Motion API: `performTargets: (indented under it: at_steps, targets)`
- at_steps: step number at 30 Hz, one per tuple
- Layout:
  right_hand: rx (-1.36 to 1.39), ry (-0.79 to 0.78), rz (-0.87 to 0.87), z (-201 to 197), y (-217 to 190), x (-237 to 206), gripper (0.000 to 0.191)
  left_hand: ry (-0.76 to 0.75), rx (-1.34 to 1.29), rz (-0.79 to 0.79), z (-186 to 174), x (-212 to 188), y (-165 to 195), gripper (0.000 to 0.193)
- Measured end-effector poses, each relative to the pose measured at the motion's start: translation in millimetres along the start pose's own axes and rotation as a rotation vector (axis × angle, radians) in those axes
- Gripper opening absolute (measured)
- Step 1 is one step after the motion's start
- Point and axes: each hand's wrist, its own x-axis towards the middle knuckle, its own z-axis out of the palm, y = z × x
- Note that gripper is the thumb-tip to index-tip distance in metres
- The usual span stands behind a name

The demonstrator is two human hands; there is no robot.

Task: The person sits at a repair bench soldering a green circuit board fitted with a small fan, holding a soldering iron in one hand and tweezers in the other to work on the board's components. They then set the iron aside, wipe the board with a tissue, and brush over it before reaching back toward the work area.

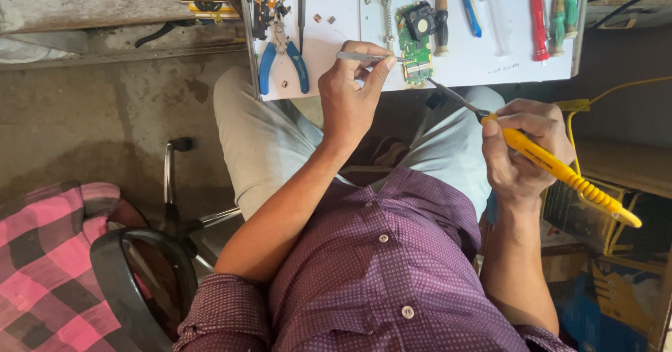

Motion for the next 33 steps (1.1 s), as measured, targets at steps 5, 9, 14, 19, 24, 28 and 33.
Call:
performTargets:
  at_steps: [5, 9, 14, 19, 24, 28, 33]
  targets:
    - [-0.007, -0.007, 0.003, -1.5, 0.8, 1.2, 0.025, 0.006, 0.020, 0.014, 0.3, -1.2, 1.6, 0.017]
    - [0.001, -0.007, 0.003, -1.5, 1.5, 1.5, 0.025, 0.011, 0.013, 0.042, 0.1, -0.5, 1.9, 0.017]
    - [0.006, -0.005, 0.012, -1.7, 1.5, 0.5, 0.024, 0.017, 0.026, 0.053, 0.5, -1.2, 3.1, 0.017]
    - [0.008, -0.008, 0.013, -2.4, 1.6, 0.2, 0.023, 0.003, -0.004, 0.005, 0.2, -1.5, 3.7, 0.016]
    - [0.026, -0.011, 0.023, -2.4, 2.2, 0.2, 0.023, 0.004, -0.014, 0.020, 0.0, -1.5, 2.7, 0.017]
    - [-0.013, -0.014, -0.002, -3.8, 3.4, 1.9, 0.023, -0.002, -0.019, -0.022, 0.8, -1.9, 1.8, 0.017]
    - [0.016, -0.007, 0.006, -3.3, 1.8, 2.0, 0.022, 0.007, -0.024, 0.051, 1.2, -0.8, 1.7, 0.016]
